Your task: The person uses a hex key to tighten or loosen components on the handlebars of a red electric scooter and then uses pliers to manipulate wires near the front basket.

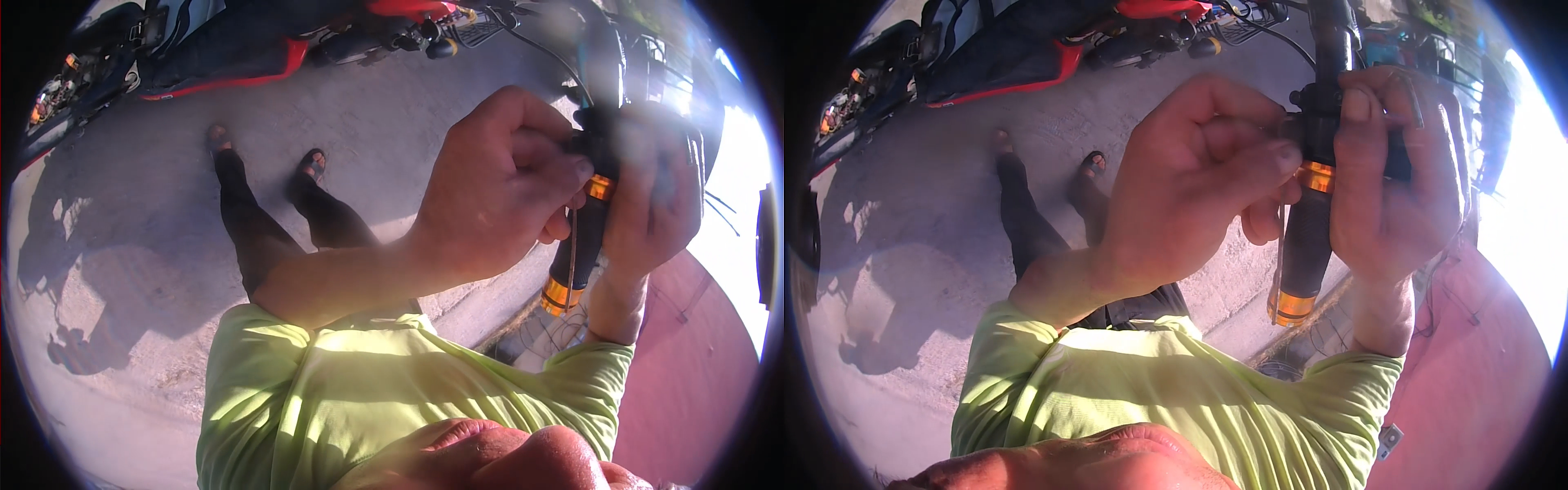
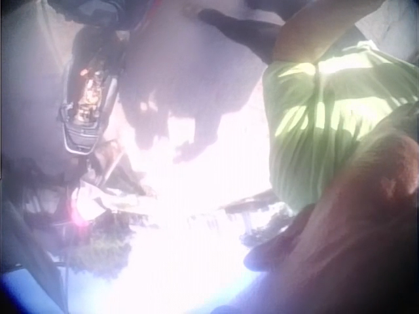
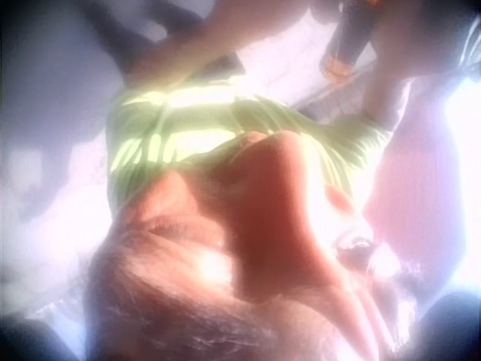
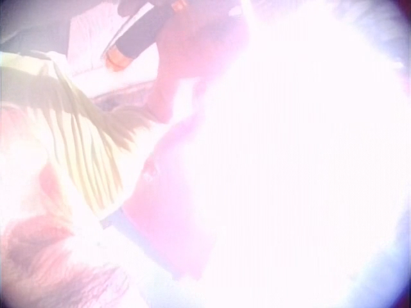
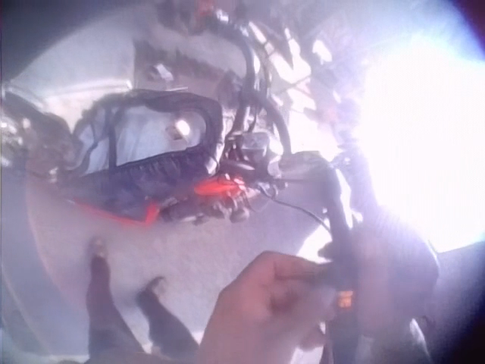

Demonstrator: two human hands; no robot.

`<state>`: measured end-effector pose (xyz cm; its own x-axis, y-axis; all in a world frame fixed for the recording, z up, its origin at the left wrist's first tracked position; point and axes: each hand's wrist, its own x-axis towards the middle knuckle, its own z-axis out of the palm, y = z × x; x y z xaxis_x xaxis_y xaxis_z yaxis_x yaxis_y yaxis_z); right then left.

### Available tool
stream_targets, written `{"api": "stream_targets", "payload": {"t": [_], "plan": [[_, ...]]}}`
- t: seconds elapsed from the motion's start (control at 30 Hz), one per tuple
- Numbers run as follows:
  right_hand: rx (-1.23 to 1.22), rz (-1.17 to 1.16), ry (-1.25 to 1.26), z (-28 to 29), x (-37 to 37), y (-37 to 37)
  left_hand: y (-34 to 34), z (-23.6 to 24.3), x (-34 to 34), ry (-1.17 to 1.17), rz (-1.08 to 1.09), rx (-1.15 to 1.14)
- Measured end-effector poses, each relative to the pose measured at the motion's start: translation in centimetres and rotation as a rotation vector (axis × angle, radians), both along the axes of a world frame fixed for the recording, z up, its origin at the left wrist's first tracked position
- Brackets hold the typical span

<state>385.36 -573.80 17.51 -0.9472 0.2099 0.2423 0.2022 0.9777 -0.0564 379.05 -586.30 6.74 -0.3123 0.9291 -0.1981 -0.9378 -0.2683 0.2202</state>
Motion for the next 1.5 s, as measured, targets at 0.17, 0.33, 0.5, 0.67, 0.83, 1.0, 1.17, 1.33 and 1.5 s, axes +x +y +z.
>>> {"api": "stream_targets", "payload": {"t": [0.17, 0.33, 0.5, 0.67, 0.83, 1.0, 1.17, 1.33, 1.5], "plan": [[-0.052, -0.062, 0.028, -0.7, -0.6, -0.5, 0.1, -0.3, 0.7, 0.083, 0.098, -0.078], [-0.009, -0.021, 0.005, -0.2, -0.5, -0.3, -0.7, -0.9, 1.1, 0.09, 0.104, -0.022], [0.008, -0.017, 0.046, -0.5, -0.8, -0.4, -1.0, -2.2, 3.5, 0.418, 0.311, -0.082], [-0.009, -0.003, 0.044, -0.6, -0.7, -0.1, 0.0, -2.5, 2.7, 0.889, 0.614, -0.193], [-0.031, -0.001, 0.043, -0.4, -0.9, 0.0, 1.1, -2.8, 0.6, 1.058, 0.707, -0.208], [-0.117, -0.062, 0.02, -0.3, -0.7, -0.5, 1.7, -2.2, -1.3, 1.028, 0.636, -0.253], [-0.109, -0.086, 0.004, 0.0, -1.2, -0.8, 2.3, -2.1, -2.8, 0.897, 0.321, -0.271], [-0.072, -0.042, 0.054, -0.2, -1.3, -0.2, 3.1, -2.3, -3.6, 0.608, 0.103, -0.178], [-0.091, -0.02, 0.07, -0.3, -1.4, 0.3, 4.5, -3.4, -2.1, 0.405, 0.114, -0.165]]}}
